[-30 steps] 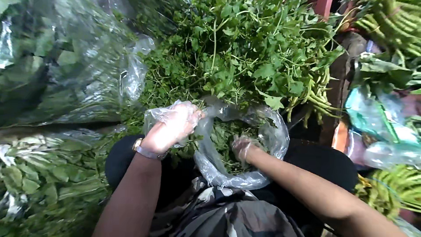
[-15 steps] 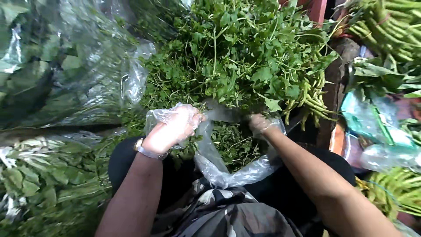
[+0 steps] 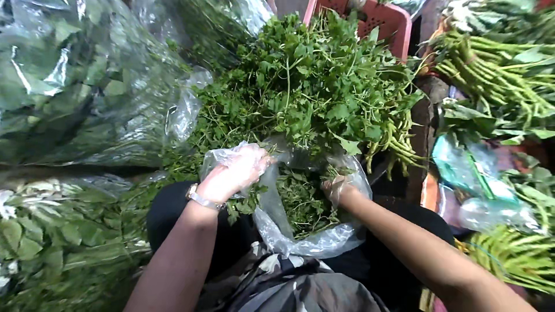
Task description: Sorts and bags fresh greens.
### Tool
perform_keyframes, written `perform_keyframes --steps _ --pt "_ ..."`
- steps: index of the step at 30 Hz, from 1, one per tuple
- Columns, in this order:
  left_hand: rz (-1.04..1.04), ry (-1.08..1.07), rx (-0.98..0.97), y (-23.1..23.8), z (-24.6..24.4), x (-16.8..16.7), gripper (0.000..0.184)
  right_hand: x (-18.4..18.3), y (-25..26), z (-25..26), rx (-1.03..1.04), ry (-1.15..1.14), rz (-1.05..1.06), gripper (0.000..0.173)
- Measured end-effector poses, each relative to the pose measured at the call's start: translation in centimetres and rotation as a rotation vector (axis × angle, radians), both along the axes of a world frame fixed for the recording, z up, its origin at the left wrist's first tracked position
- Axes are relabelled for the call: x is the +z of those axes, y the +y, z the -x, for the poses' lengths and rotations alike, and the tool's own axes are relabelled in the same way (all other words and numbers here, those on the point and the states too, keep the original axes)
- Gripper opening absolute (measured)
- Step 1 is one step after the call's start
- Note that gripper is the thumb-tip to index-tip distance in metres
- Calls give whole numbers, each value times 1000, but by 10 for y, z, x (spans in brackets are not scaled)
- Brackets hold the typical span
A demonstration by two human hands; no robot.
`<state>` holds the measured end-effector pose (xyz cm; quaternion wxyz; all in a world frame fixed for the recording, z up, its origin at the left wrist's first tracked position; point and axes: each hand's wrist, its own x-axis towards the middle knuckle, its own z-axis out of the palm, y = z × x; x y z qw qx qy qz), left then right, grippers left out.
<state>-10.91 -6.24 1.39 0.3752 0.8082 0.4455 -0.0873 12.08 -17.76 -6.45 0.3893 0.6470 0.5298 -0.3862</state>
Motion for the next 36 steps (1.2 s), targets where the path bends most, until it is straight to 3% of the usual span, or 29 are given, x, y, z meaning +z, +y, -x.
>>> perform_keyframes --steps 4,5,7,10,12,13,17,23,30,36 --pt "-274 -48 -55 -13 -6 14 23 5 -19 19 151 24 10 38" --pt "-244 -64 -144 -20 -16 20 20 4 -17 21 169 46 23 36" --pt "27 -11 -316 -39 -46 19 24 5 -11 15 134 103 17 35" --pt "206 183 -573 -65 -98 -26 33 -10 -4 -14 -124 132 -117 56" --pt "232 232 -598 -73 -114 -74 34 -30 3 -31 -215 111 -167 86" --pt "262 258 -586 -78 -115 -92 34 -30 6 -34 -256 107 -171 89" --pt "404 343 -596 -104 -108 -110 36 -10 10 -50 -498 60 -276 52" --pt "417 342 -680 -110 -107 -112 36 -23 5 -54 -662 84 -462 43" --pt "424 260 -467 -78 -99 -112 36 -42 -5 -55 -488 32 -222 48" --pt "344 0 -39 -49 -85 -47 30 9 4 -36 -205 170 -279 45"
